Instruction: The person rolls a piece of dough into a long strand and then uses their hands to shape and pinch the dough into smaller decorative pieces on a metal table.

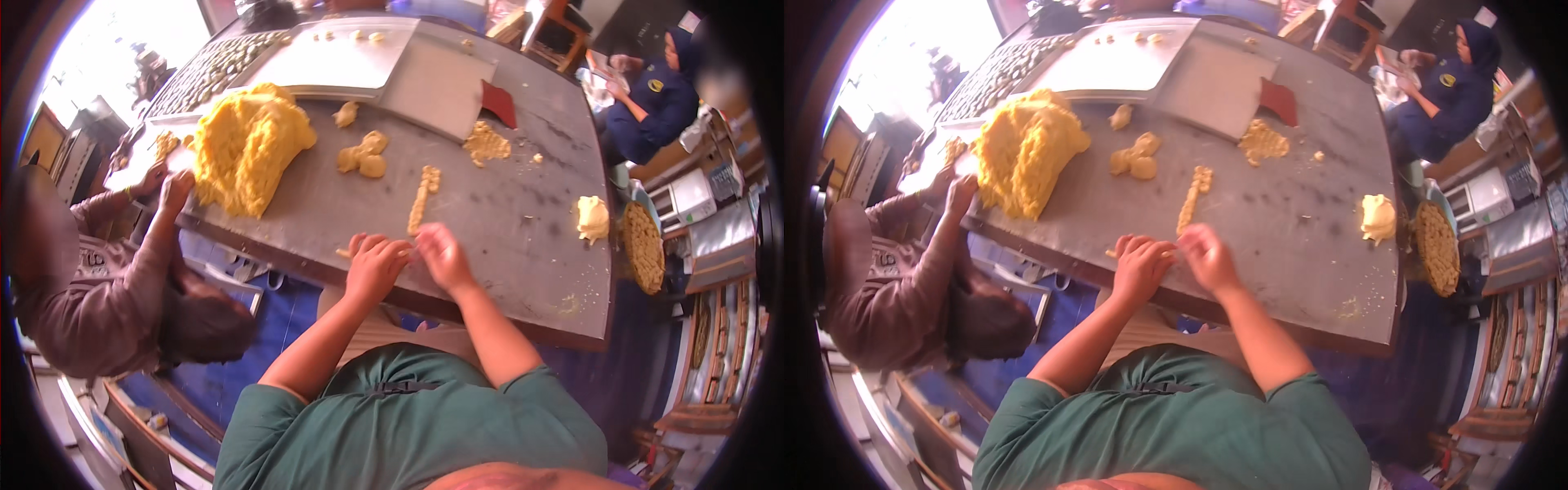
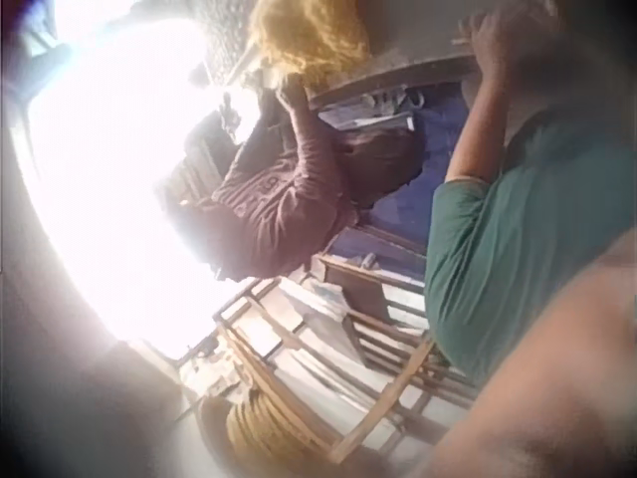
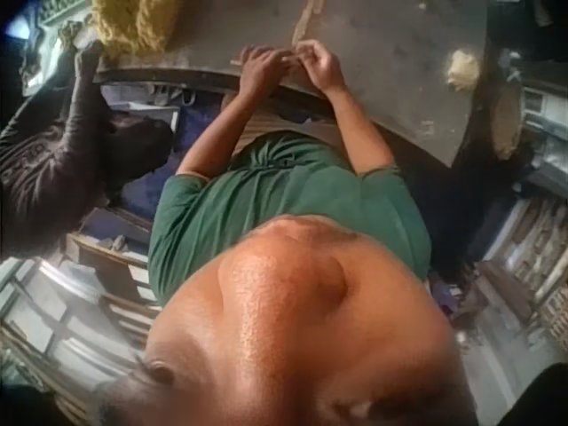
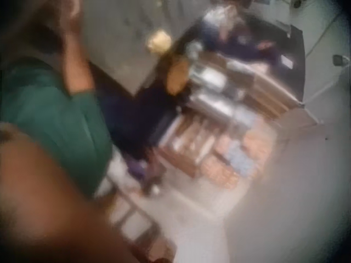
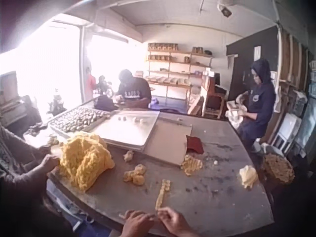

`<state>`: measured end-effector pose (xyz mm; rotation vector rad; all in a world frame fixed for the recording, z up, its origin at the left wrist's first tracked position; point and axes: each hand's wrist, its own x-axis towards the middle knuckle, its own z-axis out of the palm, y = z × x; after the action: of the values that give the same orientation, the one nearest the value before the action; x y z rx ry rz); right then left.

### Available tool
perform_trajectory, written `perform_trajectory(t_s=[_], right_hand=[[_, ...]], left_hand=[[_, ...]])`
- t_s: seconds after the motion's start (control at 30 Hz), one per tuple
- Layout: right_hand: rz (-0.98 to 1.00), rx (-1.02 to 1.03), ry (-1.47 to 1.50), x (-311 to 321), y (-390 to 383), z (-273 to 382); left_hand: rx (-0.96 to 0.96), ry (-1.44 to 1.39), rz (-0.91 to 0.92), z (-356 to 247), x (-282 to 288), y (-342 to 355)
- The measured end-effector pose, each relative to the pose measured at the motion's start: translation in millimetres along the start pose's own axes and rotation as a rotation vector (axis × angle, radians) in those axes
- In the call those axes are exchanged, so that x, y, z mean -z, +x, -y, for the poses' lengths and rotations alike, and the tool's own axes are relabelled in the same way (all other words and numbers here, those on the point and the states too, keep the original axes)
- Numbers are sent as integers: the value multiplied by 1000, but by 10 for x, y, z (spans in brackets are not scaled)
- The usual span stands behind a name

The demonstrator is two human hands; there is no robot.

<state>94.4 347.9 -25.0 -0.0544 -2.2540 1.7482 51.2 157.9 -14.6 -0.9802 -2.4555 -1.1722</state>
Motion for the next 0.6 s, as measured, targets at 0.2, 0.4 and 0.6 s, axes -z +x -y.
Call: perform_trajectory(t_s=[0.2, 0.4, 0.6], right_hand=[[-33, -189, -63, -231, -238, 129], [6, 75, -182, -270, -209, 225], [-81, 43, -198, -281, -254, 238]], left_hand=[[57, 58, 119, -103, 84, 26], [-1, 148, 86, 31, 41, -27], [-63, 106, 76, -24, 92, 14]])
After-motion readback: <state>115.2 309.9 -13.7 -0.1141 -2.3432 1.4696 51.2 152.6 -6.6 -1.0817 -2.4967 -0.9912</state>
